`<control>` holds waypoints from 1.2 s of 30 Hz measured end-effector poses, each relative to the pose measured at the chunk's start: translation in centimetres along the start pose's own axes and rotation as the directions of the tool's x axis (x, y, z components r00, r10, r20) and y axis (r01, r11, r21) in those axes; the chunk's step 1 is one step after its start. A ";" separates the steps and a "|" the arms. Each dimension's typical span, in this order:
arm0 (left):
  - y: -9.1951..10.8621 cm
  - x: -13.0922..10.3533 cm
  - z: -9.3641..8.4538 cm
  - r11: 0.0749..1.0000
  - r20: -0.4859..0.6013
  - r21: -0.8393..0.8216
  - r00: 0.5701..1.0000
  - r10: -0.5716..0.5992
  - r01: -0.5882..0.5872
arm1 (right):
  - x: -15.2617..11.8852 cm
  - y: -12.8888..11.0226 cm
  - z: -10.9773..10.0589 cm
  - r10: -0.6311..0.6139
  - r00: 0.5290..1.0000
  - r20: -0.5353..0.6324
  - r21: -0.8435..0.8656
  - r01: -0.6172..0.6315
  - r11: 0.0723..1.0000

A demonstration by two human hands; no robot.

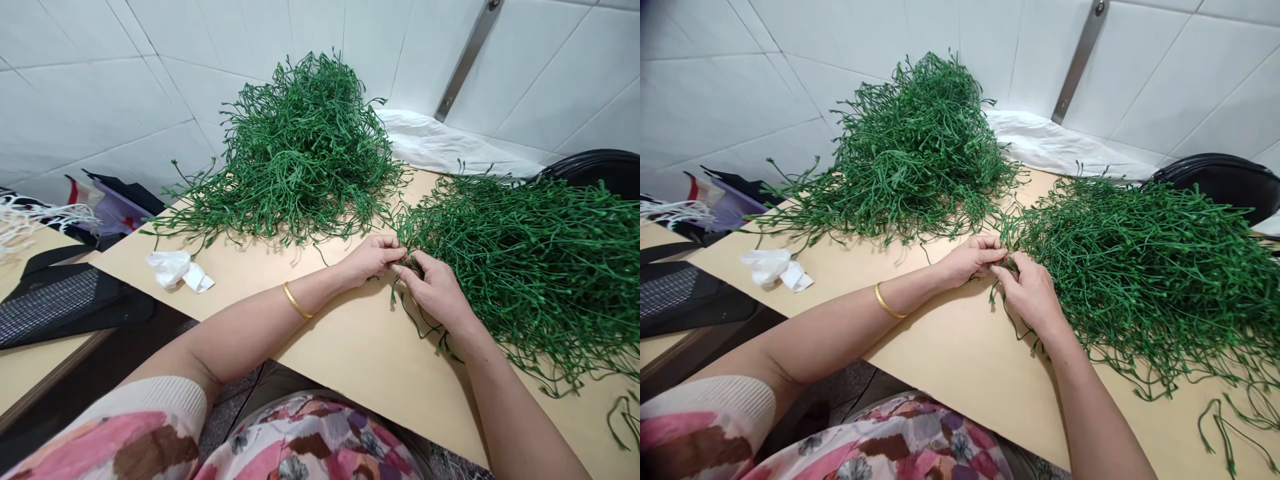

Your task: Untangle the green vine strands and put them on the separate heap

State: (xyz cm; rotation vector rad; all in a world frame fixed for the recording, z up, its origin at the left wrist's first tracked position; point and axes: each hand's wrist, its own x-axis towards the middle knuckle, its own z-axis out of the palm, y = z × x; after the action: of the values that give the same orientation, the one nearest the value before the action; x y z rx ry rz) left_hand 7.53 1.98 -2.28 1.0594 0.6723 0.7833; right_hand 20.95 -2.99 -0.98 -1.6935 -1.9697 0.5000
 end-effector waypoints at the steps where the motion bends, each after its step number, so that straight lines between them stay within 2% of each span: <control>1: 0.0 0.0 0.0 1.000 0.001 0.007 1.000 0.003 -0.003 | 0.1 0.1 0.0 0.000 1.000 0.008 0.026 0.000 1.000; 8: -0.1 0.1 -0.4 0.999 0.008 0.016 0.999 0.032 -0.032 | 0.5 1.3 0.1 0.000 0.999 0.050 0.340 -0.017 0.940; 13: -0.6 0.5 -0.6 0.996 -0.021 -0.047 0.997 0.080 -0.081 | 0.4 1.1 0.2 0.086 0.985 0.148 0.592 -0.157 0.791; 14: -0.7 0.6 -0.6 0.995 -0.029 -0.052 0.996 0.089 -0.090 | 0.3 1.0 0.2 0.098 0.983 0.157 0.600 -0.173 0.781; 16: -0.8 0.7 -0.6 0.993 -0.040 -0.042 0.994 0.105 -0.106 | 0.3 0.8 0.1 0.092 0.989 0.112 0.539 -0.138 0.831; 20: -0.7 0.7 -0.5 0.996 -0.053 0.006 0.995 0.087 -0.087 | 0.4 0.6 0.2 -0.019 1.000 -0.016 0.215 0.022 0.976; 22: -0.5 0.6 -0.4 0.997 -0.049 0.026 0.996 0.068 -0.067 | 0.4 0.5 0.2 -0.032 0.999 -0.035 0.062 0.034 0.997; 24: -0.3 0.4 -0.4 0.998 -0.032 0.030 0.998 0.053 -0.052 | 0.3 0.4 0.2 -0.025 0.999 -0.029 -0.002 0.025 1.000; 27: -0.2 0.3 -0.3 0.999 -0.021 0.039 1.000 0.023 -0.022 | 0.3 0.3 0.1 -0.030 1.000 -0.009 0.016 0.030 0.999; 30: -0.3 0.4 -0.4 0.998 -0.030 0.055 0.999 0.016 -0.015 | 0.3 0.2 -0.2 -0.051 0.999 -0.006 0.109 0.051 0.993; 33: -0.3 0.5 -0.6 1.000 0.016 0.009 1.000 0.001 -0.001 | 0.3 0.2 -0.6 -0.032 0.999 -0.015 0.264 0.035 0.964; 36: -0.1 0.5 -0.8 0.997 0.051 -0.065 0.998 -0.046 0.049 | 0.3 0.3 -0.9 0.035 0.999 0.024 0.480 -0.042 0.877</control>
State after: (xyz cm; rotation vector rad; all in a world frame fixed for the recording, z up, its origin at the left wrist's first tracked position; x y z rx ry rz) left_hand 7.19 2.79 -2.74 0.9957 0.6234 0.7317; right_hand 21.66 -2.71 -0.39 -1.4110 -1.6404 0.9327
